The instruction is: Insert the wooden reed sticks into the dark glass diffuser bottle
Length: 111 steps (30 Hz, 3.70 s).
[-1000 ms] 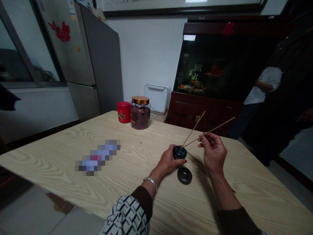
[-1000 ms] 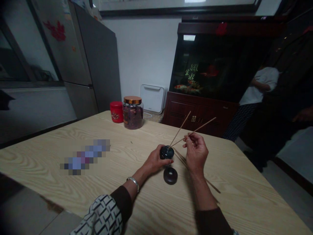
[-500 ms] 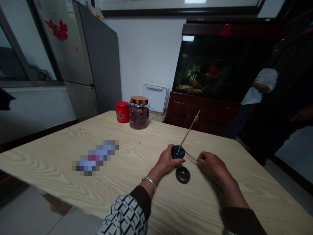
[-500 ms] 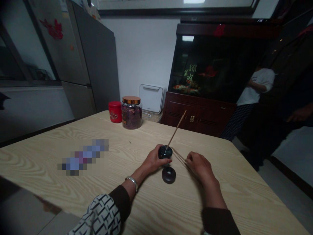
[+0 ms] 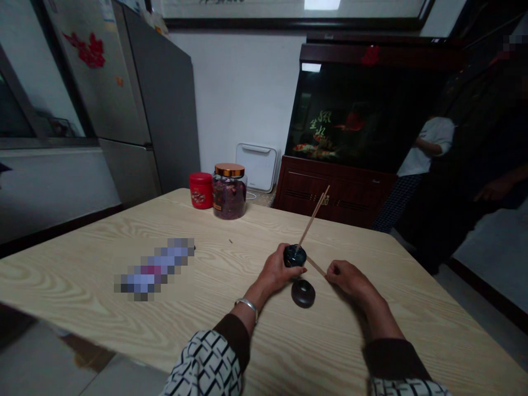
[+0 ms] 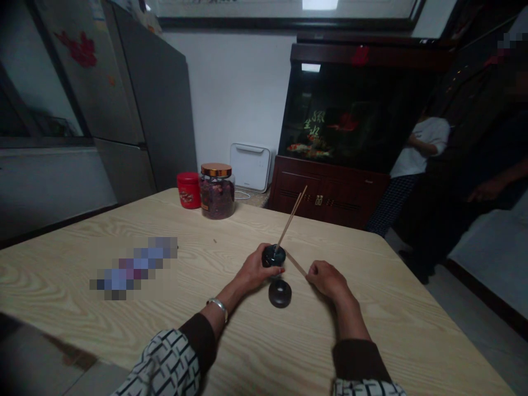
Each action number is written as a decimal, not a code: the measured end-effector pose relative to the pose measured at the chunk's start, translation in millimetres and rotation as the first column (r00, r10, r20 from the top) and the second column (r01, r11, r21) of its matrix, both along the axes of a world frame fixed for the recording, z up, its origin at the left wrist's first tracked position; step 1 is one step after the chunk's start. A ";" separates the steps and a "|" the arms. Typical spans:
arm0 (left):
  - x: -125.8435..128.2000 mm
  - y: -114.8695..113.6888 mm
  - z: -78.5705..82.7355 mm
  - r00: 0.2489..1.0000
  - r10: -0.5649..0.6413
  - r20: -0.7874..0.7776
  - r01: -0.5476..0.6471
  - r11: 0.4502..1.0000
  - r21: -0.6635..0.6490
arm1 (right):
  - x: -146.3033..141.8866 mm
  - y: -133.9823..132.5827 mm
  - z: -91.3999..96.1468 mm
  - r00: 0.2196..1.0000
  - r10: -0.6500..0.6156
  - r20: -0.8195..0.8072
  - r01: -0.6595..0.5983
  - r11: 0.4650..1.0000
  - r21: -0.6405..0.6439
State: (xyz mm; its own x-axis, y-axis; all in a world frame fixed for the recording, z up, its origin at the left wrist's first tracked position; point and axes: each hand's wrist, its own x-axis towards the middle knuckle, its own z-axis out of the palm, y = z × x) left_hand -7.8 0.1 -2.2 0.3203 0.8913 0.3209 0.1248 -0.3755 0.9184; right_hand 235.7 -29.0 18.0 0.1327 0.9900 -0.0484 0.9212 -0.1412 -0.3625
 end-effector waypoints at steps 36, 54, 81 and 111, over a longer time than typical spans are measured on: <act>-2.3 -1.0 4.1 0.999 0.016 -0.042 -0.017 1.000 -0.017 | -82.0 -10.4 78.8 0.596 0.447 -0.667 0.459 0.492 0.740; -0.3 1.0 0.3 0.999 0.022 -0.043 -0.022 1.000 -0.014 | -8.0 -15.2 10.5 0.997 -0.002 0.075 -0.001 0.999 0.037; -1.4 0.8 0.5 0.999 0.017 -0.031 -0.018 1.000 -0.024 | -64.3 -26.4 85.1 0.383 0.501 -0.776 0.634 0.468 0.616; -0.3 2.1 -2.7 0.999 0.021 -0.033 -0.021 1.000 -0.016 | -7.6 -18.7 15.6 0.999 -0.024 0.031 0.021 0.996 0.086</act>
State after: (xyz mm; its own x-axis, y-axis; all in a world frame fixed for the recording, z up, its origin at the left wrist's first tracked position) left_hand -8.1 2.2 -4.9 0.3116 0.9029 0.2962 0.1627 -0.3578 0.9195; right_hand 228.1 -47.7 33.7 0.1555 0.9870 0.0413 0.9293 -0.1319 -0.3449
